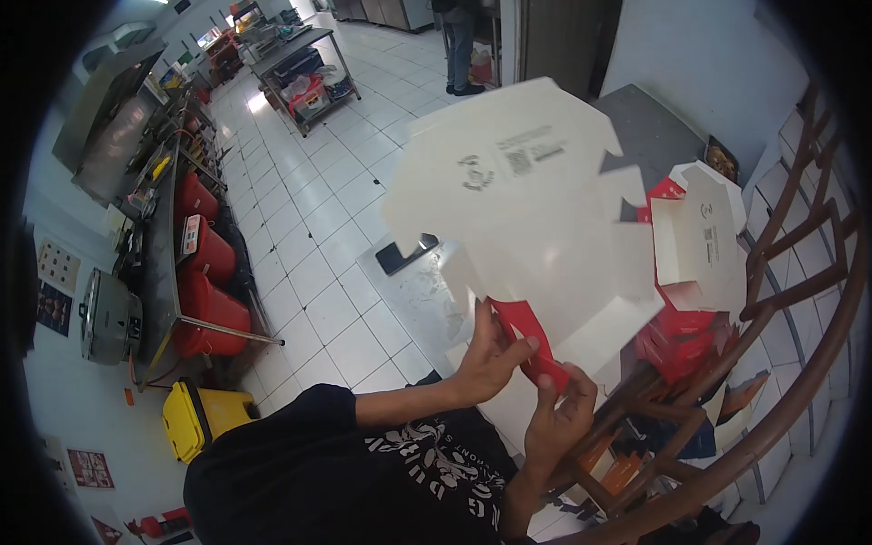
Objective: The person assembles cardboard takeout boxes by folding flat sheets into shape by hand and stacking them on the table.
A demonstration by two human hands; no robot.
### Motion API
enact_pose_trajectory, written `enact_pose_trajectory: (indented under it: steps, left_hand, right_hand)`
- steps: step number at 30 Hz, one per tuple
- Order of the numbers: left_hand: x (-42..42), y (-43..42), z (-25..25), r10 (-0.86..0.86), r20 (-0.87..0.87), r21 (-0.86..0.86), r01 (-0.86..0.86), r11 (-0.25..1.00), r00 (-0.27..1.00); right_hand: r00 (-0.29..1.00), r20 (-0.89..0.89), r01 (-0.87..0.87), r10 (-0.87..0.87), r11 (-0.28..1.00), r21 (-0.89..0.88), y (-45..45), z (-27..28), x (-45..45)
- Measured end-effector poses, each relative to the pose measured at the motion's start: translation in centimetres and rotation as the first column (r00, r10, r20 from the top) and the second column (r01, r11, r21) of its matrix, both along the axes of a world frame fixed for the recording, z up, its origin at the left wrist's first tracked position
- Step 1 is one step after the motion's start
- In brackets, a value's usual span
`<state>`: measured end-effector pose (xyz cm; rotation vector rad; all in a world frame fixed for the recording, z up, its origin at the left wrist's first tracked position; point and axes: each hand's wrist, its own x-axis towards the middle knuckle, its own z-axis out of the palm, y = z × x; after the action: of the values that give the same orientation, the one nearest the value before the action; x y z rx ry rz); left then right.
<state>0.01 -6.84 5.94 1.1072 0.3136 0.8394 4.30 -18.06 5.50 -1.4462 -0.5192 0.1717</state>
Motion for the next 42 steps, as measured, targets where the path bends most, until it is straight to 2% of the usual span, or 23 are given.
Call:
enact_pose_trajectory:
  steps: [3, 4, 6, 8, 12, 14, 16, 18, 21, 23, 24, 26, 28, 30, 31, 33, 34, 35, 36, 37, 38, 40, 42]
  left_hand:
    - [-0.3, 0.0, 0.6, 0.007, -0.141, -0.097, -0.021, 0.995, 0.990]
    - [-0.3, 0.1, 0.5, 0.040, -0.153, -0.065, -0.050, 0.997, 0.987]
    - [-0.5, -0.4, 1.3, 0.027, -0.121, -0.112, -0.041, 0.993, 0.992]
    - [-0.3, -0.4, 1.5, -0.043, 0.008, -0.146, 0.044, 0.988, 0.999]
    - [0.0, -0.6, 1.3, -0.020, -0.008, -0.095, 0.019, 0.995, 1.000]
    - [-0.1, -0.6, 1.0, -0.086, -0.008, -0.096, 0.085, 0.992, 0.996]
    - [-0.2, -1.0, 1.7, -0.119, -0.087, -0.091, 0.111, 0.990, 0.989]
    - [-0.4, -0.7, 1.1, -0.194, -0.157, -0.086, 0.183, 0.979, 0.968]
    - [-0.1, 0.0, 1.0, -0.139, -0.159, -0.061, 0.131, 0.989, 0.977]
    - [0.1, 0.7, 1.1, -0.117, -0.115, 0.163, 0.135, 0.977, 0.986]
    - [0.0, 1.0, 1.2, -0.097, -0.113, 0.173, 0.116, 0.978, 0.989]
    - [-0.2, 1.6, 1.8, -0.175, -0.054, 0.092, 0.180, 0.979, 0.983]
    - [-0.8, 2.7, 2.5, -0.176, -0.069, 0.117, 0.183, 0.976, 0.982]
    - [-1.2, 3.6, 2.5, -0.251, -0.098, 0.019, 0.254, 0.967, 0.963]
    - [-1.3, 3.9, 2.0, -0.252, -0.048, 0.009, 0.253, 0.967, 0.967]
    - [-1.1, 3.2, 1.8, -0.337, 0.015, 0.005, 0.337, 0.941, 0.941]
    - [-0.9, 2.7, 1.8, -0.427, 0.074, 0.007, 0.427, 0.904, 0.901]
    - [-1.0, 2.3, 1.8, -0.484, -0.062, 0.153, 0.487, 0.860, 0.873]
    - [-1.1, 1.7, 2.3, -0.425, -0.186, 0.383, 0.463, 0.799, 0.886]
    - [-1.0, 0.9, 1.8, -0.358, -0.218, 0.561, 0.417, 0.716, 0.908]
    - [-0.8, 0.3, 1.6, -0.285, -0.236, 0.715, 0.365, 0.597, 0.929]
    - [-0.7, 0.3, 1.0, -0.277, -0.229, 0.654, 0.358, 0.666, 0.933]
    - [-0.6, 0.6, 1.0, -0.274, -0.228, 0.589, 0.357, 0.725, 0.934]
  right_hand:
    - [0.979, 0.060, 0.190, -0.193, 0.980, 0.051, 0.4, -3.0, 0.4]
    - [0.963, 0.083, 0.257, -0.258, 0.966, 0.022, 1.2, -1.7, -0.1]
    - [0.933, 0.295, 0.237, -0.205, 0.968, -0.077, 1.4, -0.4, -0.1]
    - [0.922, 0.347, 0.213, -0.170, 0.973, -0.088, 1.5, 0.2, 0.2]
    - [0.894, 0.408, 0.229, -0.184, 0.972, -0.062, 1.4, -0.5, 0.5]
    - [0.875, 0.452, 0.223, -0.173, 0.973, -0.060, 1.3, -0.5, 0.6]
    - [0.811, 0.571, 0.279, -0.129, 0.943, -0.184, 1.3, -0.4, 0.6]
    - [0.808, 0.578, 0.270, -0.113, 0.943, -0.194, 1.2, -0.9, 0.8]
    - [0.809, 0.588, 0.208, 0.010, 0.930, -0.302, 0.9, 0.3, 0.5]
    - [0.794, 0.575, 0.087, 0.198, 0.899, -0.430, 0.0, 2.0, 0.5]
    - [0.789, 0.579, 0.072, 0.207, 0.905, -0.420, -0.1, 1.7, 0.7]
    - [0.872, 0.431, -0.096, 0.231, 0.945, -0.311, -0.2, 1.4, 1.2]
    - [0.833, 0.539, 0.191, 0.127, 0.847, -0.496, -0.6, 1.9, 2.4]
    - [0.755, 0.613, 0.313, 0.233, 0.693, -0.649, -2.6, 0.6, 3.9]
    - [0.750, 0.617, 0.310, 0.238, 0.697, -0.646, -2.9, 0.9, 4.0]
    - [0.939, 0.265, 0.059, 0.217, 0.659, -0.750, -3.4, 1.9, 4.0]
    - [0.939, 0.267, 0.061, 0.218, 0.658, -0.750, -3.3, 2.5, 3.5]
    - [0.994, 0.045, -0.062, 0.100, 0.851, -0.522, -2.7, 3.1, 2.5]
    - [0.977, -0.208, -0.101, 0.053, 0.969, -0.224, -2.4, 3.5, 2.0]
    - [0.963, -0.229, -0.155, 0.140, 0.987, -0.049, -2.2, 3.2, 1.9]
    - [0.963, -0.229, -0.156, 0.141, 0.986, -0.051, -2.2, 3.4, 1.7]
    - [0.867, -0.292, -0.344, 0.404, 0.909, 0.236, -2.2, 4.0, 1.3]
    - [0.840, -0.286, -0.384, 0.461, 0.878, 0.287, -2.2, 3.9, 1.0]
